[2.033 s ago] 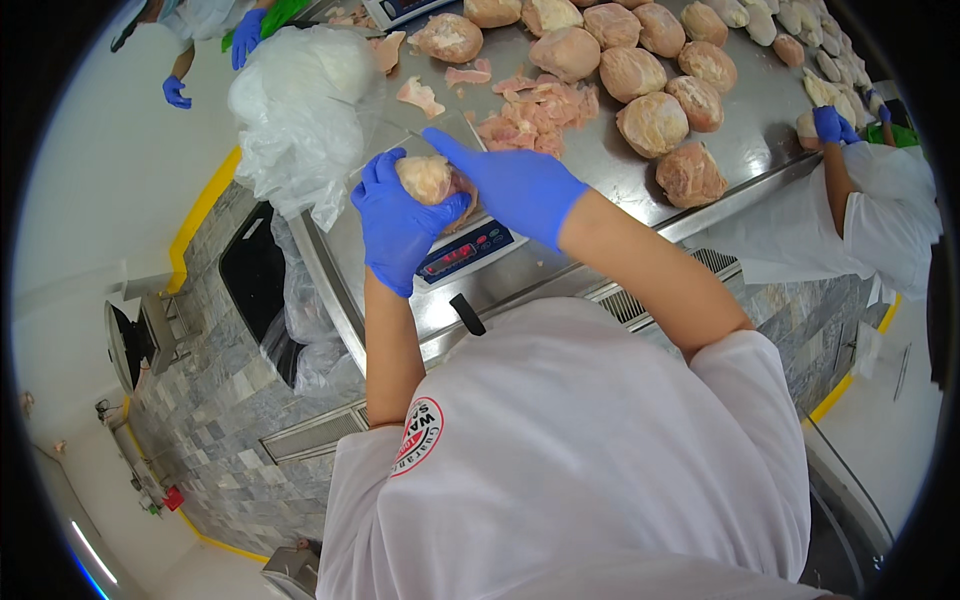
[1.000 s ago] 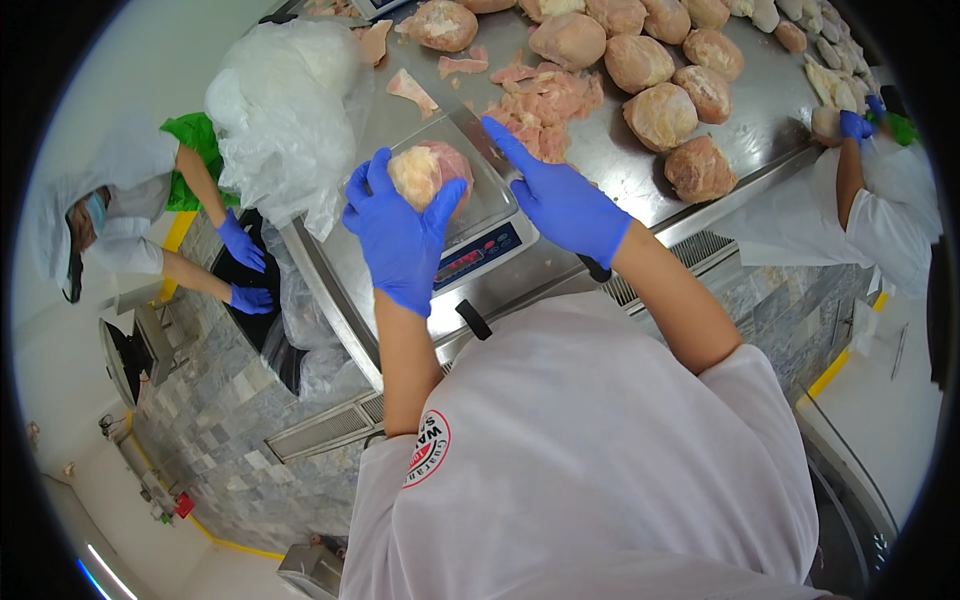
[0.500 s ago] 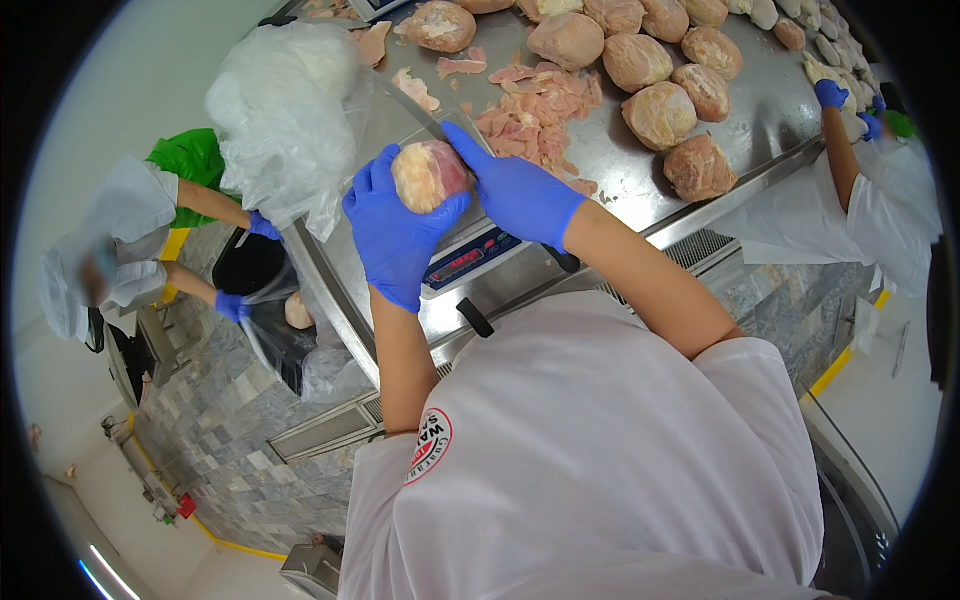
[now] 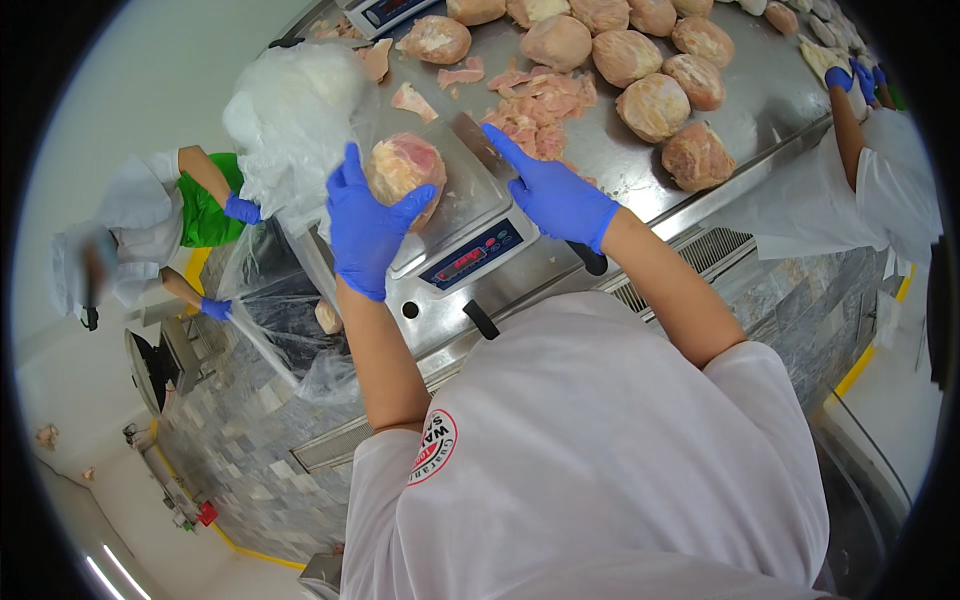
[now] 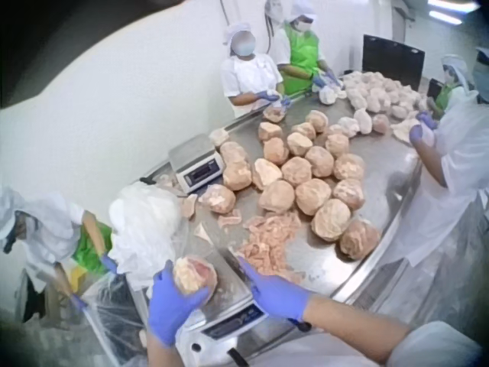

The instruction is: The person uses a knife to trim fat and skin from raw meat pieces placed on a digital scale. They repeatedly pick up a piece of meat, trim it, and place it back on the scale to check the weight, continuing this process for multiple items.

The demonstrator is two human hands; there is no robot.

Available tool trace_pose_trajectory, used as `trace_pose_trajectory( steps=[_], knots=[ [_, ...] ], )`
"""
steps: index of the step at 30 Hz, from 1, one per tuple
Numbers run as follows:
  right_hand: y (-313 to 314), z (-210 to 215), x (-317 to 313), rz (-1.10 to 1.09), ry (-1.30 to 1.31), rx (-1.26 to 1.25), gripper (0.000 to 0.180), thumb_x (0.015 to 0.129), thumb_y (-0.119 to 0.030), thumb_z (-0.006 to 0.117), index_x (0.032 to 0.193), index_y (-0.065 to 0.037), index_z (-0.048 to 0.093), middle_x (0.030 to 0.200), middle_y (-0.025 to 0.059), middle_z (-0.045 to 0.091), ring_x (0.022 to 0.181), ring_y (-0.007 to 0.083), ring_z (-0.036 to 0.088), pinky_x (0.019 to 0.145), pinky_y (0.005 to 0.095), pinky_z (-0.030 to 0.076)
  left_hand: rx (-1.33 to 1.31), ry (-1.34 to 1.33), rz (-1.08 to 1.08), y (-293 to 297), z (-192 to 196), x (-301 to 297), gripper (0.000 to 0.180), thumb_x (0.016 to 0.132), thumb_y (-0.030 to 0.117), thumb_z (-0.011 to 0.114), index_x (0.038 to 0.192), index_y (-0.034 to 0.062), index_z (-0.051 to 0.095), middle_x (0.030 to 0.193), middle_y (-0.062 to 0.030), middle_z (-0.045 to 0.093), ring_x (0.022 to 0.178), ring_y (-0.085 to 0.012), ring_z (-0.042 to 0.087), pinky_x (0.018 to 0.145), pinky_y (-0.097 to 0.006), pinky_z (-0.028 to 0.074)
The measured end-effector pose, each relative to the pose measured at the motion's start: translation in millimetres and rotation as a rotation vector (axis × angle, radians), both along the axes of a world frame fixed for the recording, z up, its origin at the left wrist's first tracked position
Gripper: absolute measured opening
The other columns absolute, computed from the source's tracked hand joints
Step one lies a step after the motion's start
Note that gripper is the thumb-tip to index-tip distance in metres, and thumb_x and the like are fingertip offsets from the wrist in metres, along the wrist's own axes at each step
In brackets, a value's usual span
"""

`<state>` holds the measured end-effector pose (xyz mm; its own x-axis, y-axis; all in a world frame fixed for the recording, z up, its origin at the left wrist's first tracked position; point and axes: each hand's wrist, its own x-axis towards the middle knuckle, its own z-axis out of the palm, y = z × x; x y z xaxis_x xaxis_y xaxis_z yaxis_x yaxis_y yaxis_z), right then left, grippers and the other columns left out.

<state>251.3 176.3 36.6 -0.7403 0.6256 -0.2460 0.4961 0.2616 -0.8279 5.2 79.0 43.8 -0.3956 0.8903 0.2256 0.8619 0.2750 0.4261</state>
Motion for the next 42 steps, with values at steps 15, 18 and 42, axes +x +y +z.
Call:
trace_pose_trajectory(
  steps=[15,18,42],
  knots=[
    [4,-20,-71,0.067,-0.047,-0.074,0.075,0.097,-0.007,0.046,0.162,-0.020,0.010,0.112,0.0317,0.064,0.086,0.0419,0.068,0.084,0.0487,0.053,0.040,-0.206,0.022,11,-17,12,0.097,0.064,0.048,0.089,0.141,0.0018,0.051,0.129,-0.0221,0.060,0.116,-0.0388,0.062,0.097,-0.045,0.052],
    [-6,-56,-44,0.071,-0.001,-0.048,0.077,0.097,-0.007,0.047,0.162,-0.021,0.009,0.097,0.0292,0.066,0.081,0.0397,0.068,0.081,0.0481,0.053,0.022,-0.240,0.020,11,-11,12,0.099,0.064,0.046,0.089,0.142,-0.0001,0.048,0.131,-0.0232,0.059,0.120,-0.0391,0.060,0.100,-0.045,0.050],
    [-10,27,-54,0.129,-0.081,0.237,0.082,0.090,-0.002,0.049,0.162,-0.020,0.013,0.097,0.0259,0.069,0.083,0.0395,0.070,0.073,0.0482,0.055,-0.094,0.005,0.342,5,-4,57,0.104,0.062,0.049,0.088,0.144,0.0015,0.044,0.122,-0.0244,0.054,0.114,-0.0447,0.051,0.096,-0.052,0.047]
  ],
)
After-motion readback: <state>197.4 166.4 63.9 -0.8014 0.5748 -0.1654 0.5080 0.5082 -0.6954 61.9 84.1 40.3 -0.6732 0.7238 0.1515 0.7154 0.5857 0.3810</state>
